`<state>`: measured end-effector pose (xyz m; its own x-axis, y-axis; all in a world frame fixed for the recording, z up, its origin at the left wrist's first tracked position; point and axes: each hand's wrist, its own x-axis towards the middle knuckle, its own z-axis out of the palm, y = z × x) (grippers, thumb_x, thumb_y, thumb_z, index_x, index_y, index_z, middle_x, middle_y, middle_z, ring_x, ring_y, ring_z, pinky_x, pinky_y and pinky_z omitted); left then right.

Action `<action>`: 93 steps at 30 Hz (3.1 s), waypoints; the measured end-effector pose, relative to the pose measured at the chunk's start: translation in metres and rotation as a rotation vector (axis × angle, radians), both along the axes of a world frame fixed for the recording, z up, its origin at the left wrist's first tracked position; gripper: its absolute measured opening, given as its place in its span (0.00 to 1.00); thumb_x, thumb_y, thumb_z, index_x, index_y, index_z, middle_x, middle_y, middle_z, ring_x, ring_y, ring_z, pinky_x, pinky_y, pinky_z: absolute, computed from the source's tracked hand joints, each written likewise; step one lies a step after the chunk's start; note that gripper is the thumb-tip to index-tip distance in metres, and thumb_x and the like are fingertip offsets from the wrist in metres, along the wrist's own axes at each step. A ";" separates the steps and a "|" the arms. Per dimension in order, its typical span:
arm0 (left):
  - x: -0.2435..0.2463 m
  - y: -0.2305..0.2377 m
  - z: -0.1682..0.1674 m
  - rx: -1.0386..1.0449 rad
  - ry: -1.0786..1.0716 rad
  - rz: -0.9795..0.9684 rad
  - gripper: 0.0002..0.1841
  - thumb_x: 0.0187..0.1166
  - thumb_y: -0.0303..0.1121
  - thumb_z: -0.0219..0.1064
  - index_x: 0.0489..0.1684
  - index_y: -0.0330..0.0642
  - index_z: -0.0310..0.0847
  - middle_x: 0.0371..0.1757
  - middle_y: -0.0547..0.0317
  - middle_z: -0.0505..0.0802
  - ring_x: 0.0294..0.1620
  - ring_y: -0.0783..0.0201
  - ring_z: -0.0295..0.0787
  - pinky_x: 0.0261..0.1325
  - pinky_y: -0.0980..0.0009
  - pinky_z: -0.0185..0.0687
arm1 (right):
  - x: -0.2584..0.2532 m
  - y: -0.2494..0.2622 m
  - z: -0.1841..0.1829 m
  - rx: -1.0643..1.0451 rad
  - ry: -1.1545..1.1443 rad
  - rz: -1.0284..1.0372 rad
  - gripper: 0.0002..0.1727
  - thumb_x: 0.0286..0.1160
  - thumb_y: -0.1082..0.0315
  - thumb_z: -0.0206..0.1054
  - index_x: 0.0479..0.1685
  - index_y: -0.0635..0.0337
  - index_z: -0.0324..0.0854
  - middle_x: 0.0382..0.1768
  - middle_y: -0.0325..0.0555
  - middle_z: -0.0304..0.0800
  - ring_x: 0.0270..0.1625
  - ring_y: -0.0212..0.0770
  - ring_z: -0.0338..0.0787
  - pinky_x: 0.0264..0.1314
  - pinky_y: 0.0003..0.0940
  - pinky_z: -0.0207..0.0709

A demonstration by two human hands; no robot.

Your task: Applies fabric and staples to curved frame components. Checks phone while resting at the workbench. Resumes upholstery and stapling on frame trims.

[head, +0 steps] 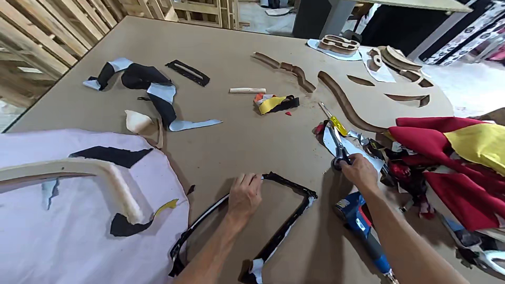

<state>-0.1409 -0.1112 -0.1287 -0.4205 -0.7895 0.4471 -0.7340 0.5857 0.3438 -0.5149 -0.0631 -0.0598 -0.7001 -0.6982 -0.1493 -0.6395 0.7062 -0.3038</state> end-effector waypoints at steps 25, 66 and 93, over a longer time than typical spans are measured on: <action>-0.035 0.040 0.009 0.076 0.004 0.012 0.12 0.80 0.39 0.66 0.49 0.57 0.97 0.50 0.66 0.97 0.55 0.61 0.91 0.56 0.57 0.85 | 0.035 0.074 0.037 0.038 -0.339 0.329 0.10 0.81 0.68 0.66 0.55 0.57 0.86 0.38 0.48 0.94 0.40 0.47 0.94 0.48 0.56 0.87; -0.011 0.015 0.022 0.410 0.197 -0.197 0.07 0.78 0.36 0.71 0.38 0.51 0.97 0.40 0.64 0.91 0.49 0.65 0.87 0.56 0.65 0.86 | 0.093 0.029 0.024 0.298 0.149 1.006 0.22 0.58 0.49 0.74 0.52 0.49 0.85 0.48 0.41 0.88 0.50 0.46 0.89 0.43 0.49 0.83; -0.029 0.013 0.027 0.439 0.179 -0.232 0.07 0.78 0.37 0.70 0.38 0.53 0.96 0.38 0.67 0.89 0.47 0.66 0.85 0.56 0.62 0.83 | 0.049 0.020 0.030 0.227 0.243 1.184 0.22 0.54 0.48 0.76 0.44 0.52 0.85 0.39 0.41 0.88 0.40 0.45 0.90 0.34 0.47 0.80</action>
